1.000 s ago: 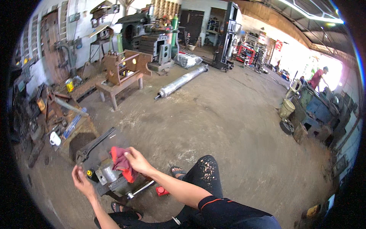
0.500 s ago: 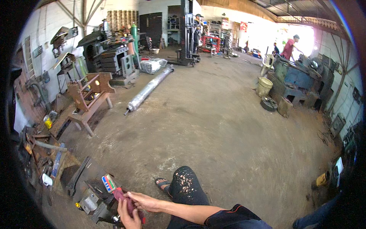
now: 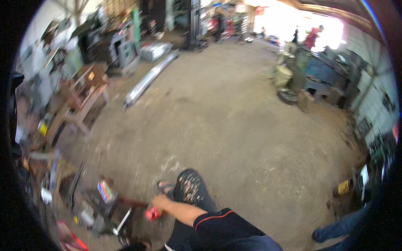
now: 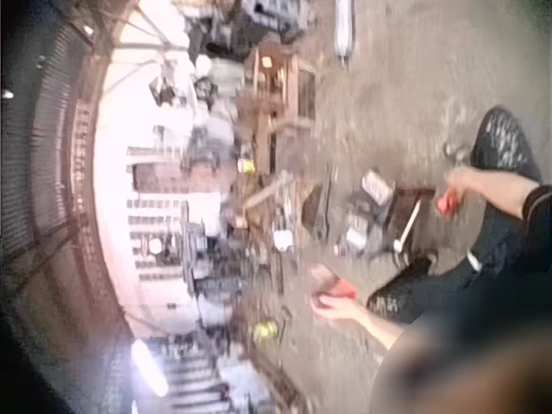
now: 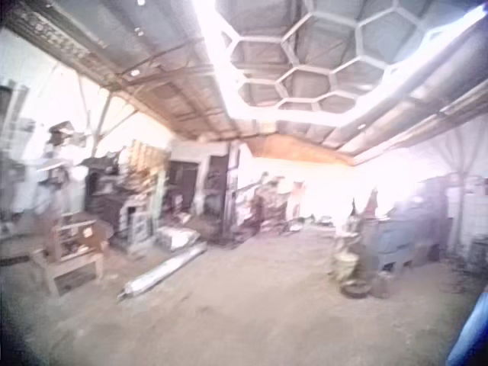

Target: The person pours lubricant from a red bottle into a small black container, then uses a yellow-capped bottle to apply lubricant to a metal part clamped in a vise. They insert a metal rod into the part and use a large adjustable wrench to tighten it.

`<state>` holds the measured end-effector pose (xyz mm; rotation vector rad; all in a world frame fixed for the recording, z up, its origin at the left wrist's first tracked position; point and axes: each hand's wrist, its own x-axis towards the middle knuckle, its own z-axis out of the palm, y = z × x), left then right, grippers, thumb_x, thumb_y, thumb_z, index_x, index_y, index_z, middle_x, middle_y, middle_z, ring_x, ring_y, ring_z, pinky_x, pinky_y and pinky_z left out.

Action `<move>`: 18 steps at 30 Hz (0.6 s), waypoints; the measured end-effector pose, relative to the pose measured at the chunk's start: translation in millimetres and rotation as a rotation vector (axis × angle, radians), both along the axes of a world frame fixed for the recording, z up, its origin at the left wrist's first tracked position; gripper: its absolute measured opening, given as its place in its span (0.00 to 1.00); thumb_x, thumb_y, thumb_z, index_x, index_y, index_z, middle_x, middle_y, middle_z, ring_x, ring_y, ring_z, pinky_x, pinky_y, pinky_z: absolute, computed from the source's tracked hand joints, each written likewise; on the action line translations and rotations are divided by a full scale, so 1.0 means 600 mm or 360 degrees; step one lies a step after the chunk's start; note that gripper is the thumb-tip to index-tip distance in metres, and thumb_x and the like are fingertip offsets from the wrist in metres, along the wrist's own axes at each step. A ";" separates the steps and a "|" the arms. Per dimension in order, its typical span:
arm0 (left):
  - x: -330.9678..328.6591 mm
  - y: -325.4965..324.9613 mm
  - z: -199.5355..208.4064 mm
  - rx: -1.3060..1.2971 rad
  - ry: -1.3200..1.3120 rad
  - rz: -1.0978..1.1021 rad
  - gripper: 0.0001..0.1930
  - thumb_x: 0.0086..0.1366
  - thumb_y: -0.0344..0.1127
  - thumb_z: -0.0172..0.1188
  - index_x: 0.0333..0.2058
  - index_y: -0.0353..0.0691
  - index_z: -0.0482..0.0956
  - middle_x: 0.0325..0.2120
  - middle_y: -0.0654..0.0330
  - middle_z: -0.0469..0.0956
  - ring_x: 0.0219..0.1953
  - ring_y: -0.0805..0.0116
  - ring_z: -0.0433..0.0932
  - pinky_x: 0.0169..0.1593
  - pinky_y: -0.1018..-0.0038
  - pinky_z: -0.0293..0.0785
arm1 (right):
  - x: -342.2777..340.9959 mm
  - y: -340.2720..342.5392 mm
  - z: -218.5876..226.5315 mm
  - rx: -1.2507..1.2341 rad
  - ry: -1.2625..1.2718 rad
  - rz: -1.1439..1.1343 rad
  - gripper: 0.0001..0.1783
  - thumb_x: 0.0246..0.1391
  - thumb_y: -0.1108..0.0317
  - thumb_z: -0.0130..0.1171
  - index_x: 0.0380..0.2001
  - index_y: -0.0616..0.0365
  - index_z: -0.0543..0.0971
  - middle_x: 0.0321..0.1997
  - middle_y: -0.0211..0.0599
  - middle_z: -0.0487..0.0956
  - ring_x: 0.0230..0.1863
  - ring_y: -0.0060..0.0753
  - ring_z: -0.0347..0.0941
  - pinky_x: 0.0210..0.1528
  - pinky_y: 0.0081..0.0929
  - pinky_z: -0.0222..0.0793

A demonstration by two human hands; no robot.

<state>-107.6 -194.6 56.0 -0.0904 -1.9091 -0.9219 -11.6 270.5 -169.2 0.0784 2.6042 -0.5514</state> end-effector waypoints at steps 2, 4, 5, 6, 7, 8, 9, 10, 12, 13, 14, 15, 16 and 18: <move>-0.037 -0.116 -0.017 -0.1201 0.0120 0.0561 0.22 0.78 0.46 0.60 0.56 0.32 0.80 0.48 0.44 0.83 0.48 0.52 0.83 0.54 0.55 0.80 | 0.010 -0.003 -0.027 0.0340 0.0013 0.0029 0.31 0.47 0.53 0.78 0.53 0.56 0.84 0.54 0.49 0.85 0.56 0.54 0.84 0.59 0.55 0.79; -0.044 -0.160 -0.098 -0.0230 -0.0300 0.0333 0.22 0.80 0.42 0.56 0.61 0.30 0.76 0.56 0.45 0.80 0.56 0.54 0.79 0.62 0.58 0.75 | 0.019 0.000 -0.038 0.0262 0.0034 -0.0087 0.28 0.50 0.54 0.77 0.51 0.56 0.83 0.51 0.48 0.87 0.51 0.54 0.87 0.51 0.50 0.85; -0.031 -0.174 -0.133 0.0266 -0.0479 0.0184 0.22 0.80 0.40 0.53 0.64 0.29 0.75 0.60 0.46 0.78 0.60 0.55 0.78 0.65 0.59 0.72 | 0.017 0.004 -0.040 0.0159 -0.0142 -0.0179 0.33 0.48 0.56 0.79 0.55 0.56 0.80 0.56 0.48 0.85 0.55 0.55 0.85 0.54 0.50 0.84; -0.022 -0.181 -0.165 0.0467 -0.0630 0.0259 0.22 0.81 0.37 0.51 0.66 0.29 0.73 0.64 0.47 0.77 0.64 0.56 0.76 0.69 0.61 0.70 | 0.018 0.004 -0.040 0.0252 -0.0125 -0.0196 0.33 0.53 0.57 0.74 0.61 0.54 0.78 0.63 0.50 0.81 0.65 0.53 0.79 0.62 0.49 0.79; -0.021 -0.164 -0.205 0.0870 -0.0526 -0.0060 0.21 0.82 0.36 0.52 0.65 0.28 0.72 0.64 0.47 0.76 0.63 0.56 0.77 0.67 0.60 0.73 | 0.016 0.010 -0.041 0.0251 -0.0261 -0.0160 0.40 0.54 0.55 0.74 0.67 0.53 0.72 0.70 0.52 0.74 0.71 0.57 0.72 0.67 0.49 0.75; -0.021 -0.177 -0.220 0.0990 -0.0552 -0.0027 0.21 0.82 0.36 0.51 0.66 0.29 0.72 0.65 0.48 0.76 0.64 0.57 0.76 0.69 0.62 0.71 | 0.012 0.003 -0.043 0.0243 -0.0317 -0.0109 0.43 0.52 0.56 0.76 0.69 0.52 0.71 0.70 0.52 0.73 0.71 0.59 0.72 0.67 0.51 0.75; -0.018 -0.173 -0.233 0.1110 -0.0624 -0.0101 0.21 0.82 0.36 0.51 0.67 0.30 0.72 0.66 0.50 0.75 0.66 0.58 0.75 0.70 0.63 0.69 | 0.010 0.007 -0.045 0.0257 -0.0344 -0.0078 0.46 0.50 0.56 0.78 0.70 0.50 0.69 0.71 0.52 0.72 0.70 0.61 0.72 0.67 0.53 0.75; -0.018 -0.177 -0.244 0.1134 -0.0691 -0.0004 0.21 0.82 0.35 0.51 0.66 0.30 0.72 0.64 0.49 0.76 0.63 0.58 0.76 0.68 0.62 0.71 | 0.008 -0.002 -0.049 0.0356 -0.0453 -0.0059 0.49 0.48 0.57 0.80 0.71 0.49 0.68 0.72 0.52 0.70 0.70 0.63 0.71 0.67 0.54 0.75; -0.024 -0.191 -0.248 0.0934 -0.0675 -0.0099 0.19 0.81 0.33 0.51 0.64 0.29 0.73 0.61 0.49 0.77 0.59 0.58 0.78 0.64 0.61 0.75 | 0.006 -0.017 -0.062 0.0310 -0.0395 0.0041 0.46 0.51 0.55 0.78 0.70 0.51 0.68 0.72 0.50 0.71 0.71 0.60 0.71 0.67 0.53 0.74; -0.028 -0.203 -0.243 0.0970 -0.0745 -0.0094 0.18 0.81 0.32 0.52 0.64 0.31 0.73 0.61 0.48 0.78 0.59 0.57 0.78 0.64 0.62 0.75 | 0.006 -0.023 -0.070 0.0359 -0.0350 0.0063 0.44 0.53 0.54 0.77 0.70 0.52 0.69 0.72 0.49 0.71 0.71 0.59 0.70 0.67 0.53 0.74; -0.032 -0.209 -0.244 0.1080 -0.0752 -0.0158 0.20 0.80 0.36 0.54 0.64 0.32 0.75 0.59 0.47 0.79 0.59 0.55 0.79 0.64 0.62 0.75 | 0.007 -0.034 -0.081 0.0329 -0.0195 -0.0011 0.43 0.50 0.55 0.78 0.67 0.53 0.72 0.70 0.48 0.74 0.69 0.58 0.74 0.61 0.53 0.78; -0.042 -0.226 -0.234 0.0825 -0.1082 0.0181 0.23 0.81 0.40 0.51 0.66 0.32 0.72 0.63 0.48 0.78 0.61 0.53 0.79 0.61 0.56 0.80 | 0.005 -0.042 -0.092 0.0287 -0.0057 0.0047 0.37 0.48 0.57 0.78 0.61 0.53 0.78 0.64 0.46 0.79 0.64 0.55 0.78 0.54 0.51 0.82; -0.042 -0.228 -0.235 0.0872 -0.1000 -0.0200 0.24 0.80 0.43 0.50 0.66 0.33 0.72 0.62 0.47 0.78 0.59 0.49 0.80 0.56 0.53 0.83 | 0.006 -0.047 -0.103 0.0375 0.0049 0.0143 0.26 0.53 0.59 0.72 0.55 0.51 0.82 0.57 0.43 0.84 0.59 0.52 0.82 0.49 0.49 0.84; -0.055 -0.225 -0.225 0.1008 -0.1006 -0.0581 0.24 0.80 0.44 0.52 0.66 0.34 0.73 0.62 0.47 0.78 0.58 0.48 0.80 0.52 0.53 0.84 | 0.000 -0.061 -0.120 0.0394 0.0045 0.0017 0.19 0.63 0.61 0.61 0.56 0.50 0.83 0.57 0.42 0.84 0.61 0.53 0.81 0.50 0.50 0.83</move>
